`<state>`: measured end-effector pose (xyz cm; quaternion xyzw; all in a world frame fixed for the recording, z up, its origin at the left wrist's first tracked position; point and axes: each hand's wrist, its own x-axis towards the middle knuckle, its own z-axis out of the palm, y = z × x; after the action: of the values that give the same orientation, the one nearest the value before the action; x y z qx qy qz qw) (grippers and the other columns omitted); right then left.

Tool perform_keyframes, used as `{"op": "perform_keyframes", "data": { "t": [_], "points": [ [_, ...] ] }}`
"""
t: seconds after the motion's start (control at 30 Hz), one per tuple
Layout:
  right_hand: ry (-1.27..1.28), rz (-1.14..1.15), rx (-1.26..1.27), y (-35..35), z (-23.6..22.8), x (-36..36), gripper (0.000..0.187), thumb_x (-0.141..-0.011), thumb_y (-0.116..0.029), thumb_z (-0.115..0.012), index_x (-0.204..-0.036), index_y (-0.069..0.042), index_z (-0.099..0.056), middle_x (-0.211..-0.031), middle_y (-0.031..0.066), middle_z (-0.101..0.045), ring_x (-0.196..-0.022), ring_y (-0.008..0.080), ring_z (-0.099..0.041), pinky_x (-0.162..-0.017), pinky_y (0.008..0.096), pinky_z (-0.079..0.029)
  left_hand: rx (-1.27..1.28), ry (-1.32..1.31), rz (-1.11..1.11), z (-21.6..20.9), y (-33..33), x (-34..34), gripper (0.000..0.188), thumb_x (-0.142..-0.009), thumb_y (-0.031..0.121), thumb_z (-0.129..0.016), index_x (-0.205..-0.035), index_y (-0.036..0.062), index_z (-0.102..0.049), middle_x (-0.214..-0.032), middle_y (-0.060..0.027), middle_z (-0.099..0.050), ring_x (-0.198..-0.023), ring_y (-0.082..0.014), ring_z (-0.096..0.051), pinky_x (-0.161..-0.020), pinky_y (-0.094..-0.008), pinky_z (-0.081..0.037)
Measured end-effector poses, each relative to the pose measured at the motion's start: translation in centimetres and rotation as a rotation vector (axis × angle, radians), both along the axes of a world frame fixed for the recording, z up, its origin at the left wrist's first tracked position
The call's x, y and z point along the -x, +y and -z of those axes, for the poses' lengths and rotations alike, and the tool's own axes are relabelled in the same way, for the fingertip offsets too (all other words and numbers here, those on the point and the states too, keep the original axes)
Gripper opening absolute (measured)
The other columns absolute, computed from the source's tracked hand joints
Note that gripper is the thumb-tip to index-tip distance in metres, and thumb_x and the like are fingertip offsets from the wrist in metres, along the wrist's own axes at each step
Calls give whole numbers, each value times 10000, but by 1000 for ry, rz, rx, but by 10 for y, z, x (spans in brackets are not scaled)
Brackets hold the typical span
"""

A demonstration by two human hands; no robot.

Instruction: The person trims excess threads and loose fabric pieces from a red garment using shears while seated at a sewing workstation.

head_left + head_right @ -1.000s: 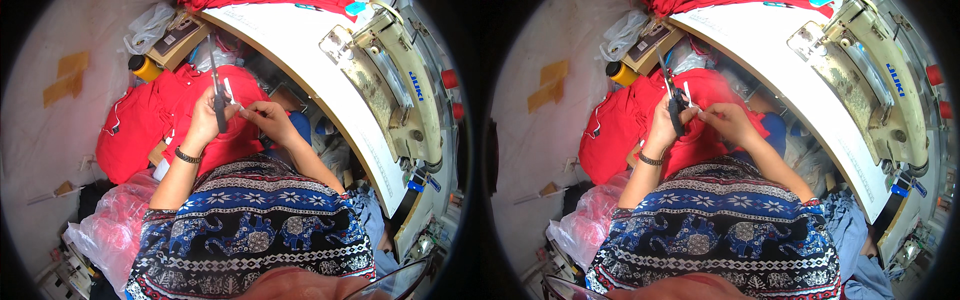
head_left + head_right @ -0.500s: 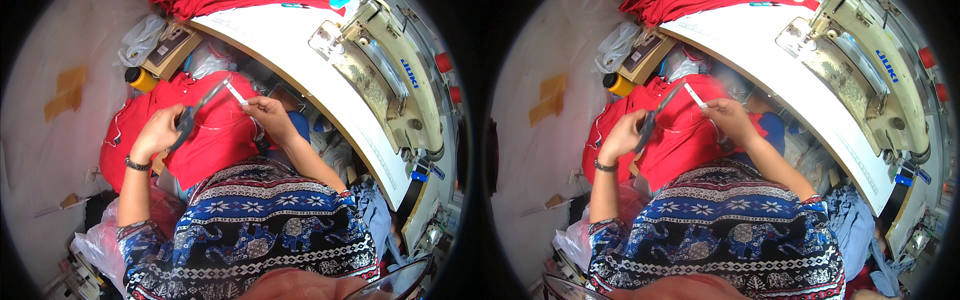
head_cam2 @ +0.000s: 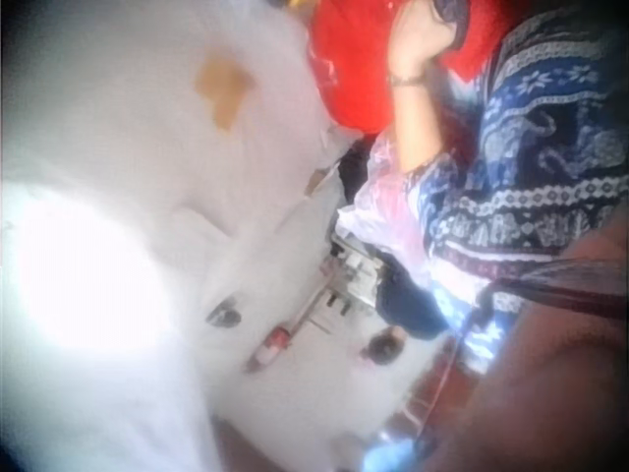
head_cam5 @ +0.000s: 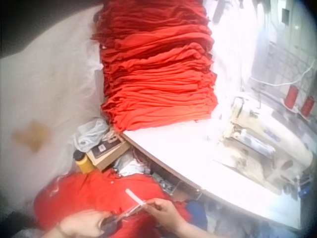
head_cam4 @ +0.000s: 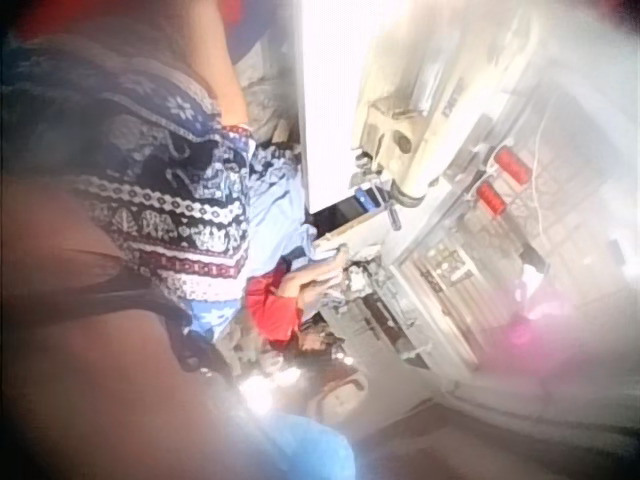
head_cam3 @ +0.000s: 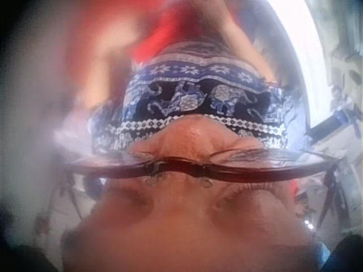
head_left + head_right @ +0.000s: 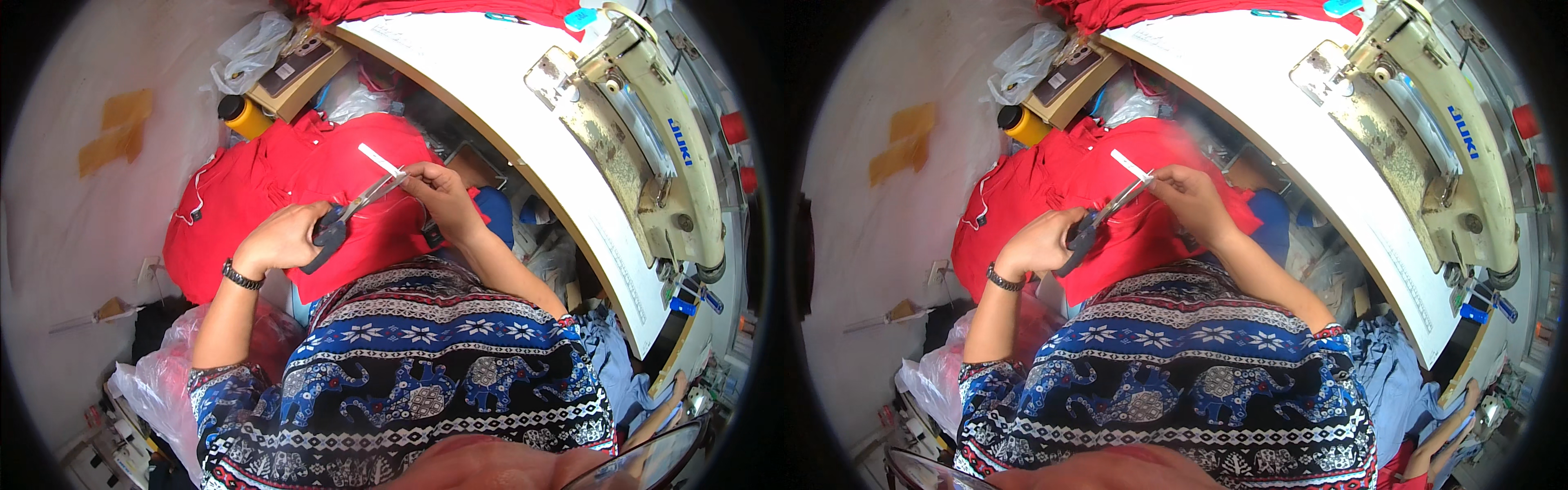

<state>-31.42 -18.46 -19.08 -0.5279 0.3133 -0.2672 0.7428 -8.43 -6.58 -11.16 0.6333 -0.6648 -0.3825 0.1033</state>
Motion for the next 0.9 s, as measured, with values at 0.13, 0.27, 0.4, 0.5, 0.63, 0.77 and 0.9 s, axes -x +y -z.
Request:
{"op": "perform_keyframes", "data": {
  "t": [0.13, 0.27, 0.4, 0.5, 0.63, 0.77, 0.9],
  "points": [
    [-87, -6, 60, 6, -8, -8, 153, -916, -101, -583, -1002, 8, -647, -893, 19, -650, -822, 72, -571, -764, 217, -448, 19, 0, -3, 5, 0, 5, 273, -719, 168, -630, -913, 1, -536, -689, -197, -554, -626, -349, -560, -594, -410, -436],
    [-91, -18, 23, 8, -13, -9, 140, -909, -73, -581, -1004, 2, -651, -912, 17, -655, -830, 70, -569, -767, 217, -440, -32, -11, -23, 5, 0, 10, 296, -739, 201, -632, -934, -3, -543, -724, -233, -582, -697, -398, -593, -623, -448, -444],
    [-63, -42, 12, 9, -5, -7, 131, -910, -64, -578, -996, -1, -653, -916, 9, -656, -827, 56, -562, -744, 211, -427, -65, -73, -36, 3, 1, 14, 337, -797, 279, -620, -1009, 22, -568, -843, -225, -628, -834, -397, -617, -715, -469, -475],
    [-82, -36, 19, 11, -5, -9, 124, -912, -71, -579, -987, -5, -653, -914, 1, -654, -819, 44, -553, -724, 207, -417, -31, -77, -26, 4, 3, 14, 301, -816, 264, -611, -1010, 37, -572, -844, -208, -632, -827, -399, -614, -708, -472, -473],
    [-64, -25, 26, 11, -11, -11, 110, -913, -85, -585, -962, -15, -653, -886, -16, -636, -807, 36, -535, -725, 198, -406, -56, -84, -57, 9, 4, 9, 270, -815, 223, -628, -990, 28, -563, -838, -198, -634, -806, -386, -614, -676, -443, -477],
    [-88, 112, -17, 5, -8, -17, 106, -919, -109, -585, -942, -27, -649, -864, -16, -628, -805, 47, -539, -745, 195, -411, 180, 199, -350, 38, 11, 3, 241, -811, 131, -629, -999, 21, -527, -771, -198, -615, -703, -349, -611, -651, -352, -484],
    [-240, 68, -302, -21, 8, -10, 176, -927, -111, -564, -1068, -30, -632, -1032, 53, -637, -980, 103, -569, -807, 234, -438, 76, 38, -438, 27, 15, 25, 332, -789, 136, -663, -1043, 7, -494, -838, -215, -637, -781, -376, -628, -716, -397, -495]
  ]
}}
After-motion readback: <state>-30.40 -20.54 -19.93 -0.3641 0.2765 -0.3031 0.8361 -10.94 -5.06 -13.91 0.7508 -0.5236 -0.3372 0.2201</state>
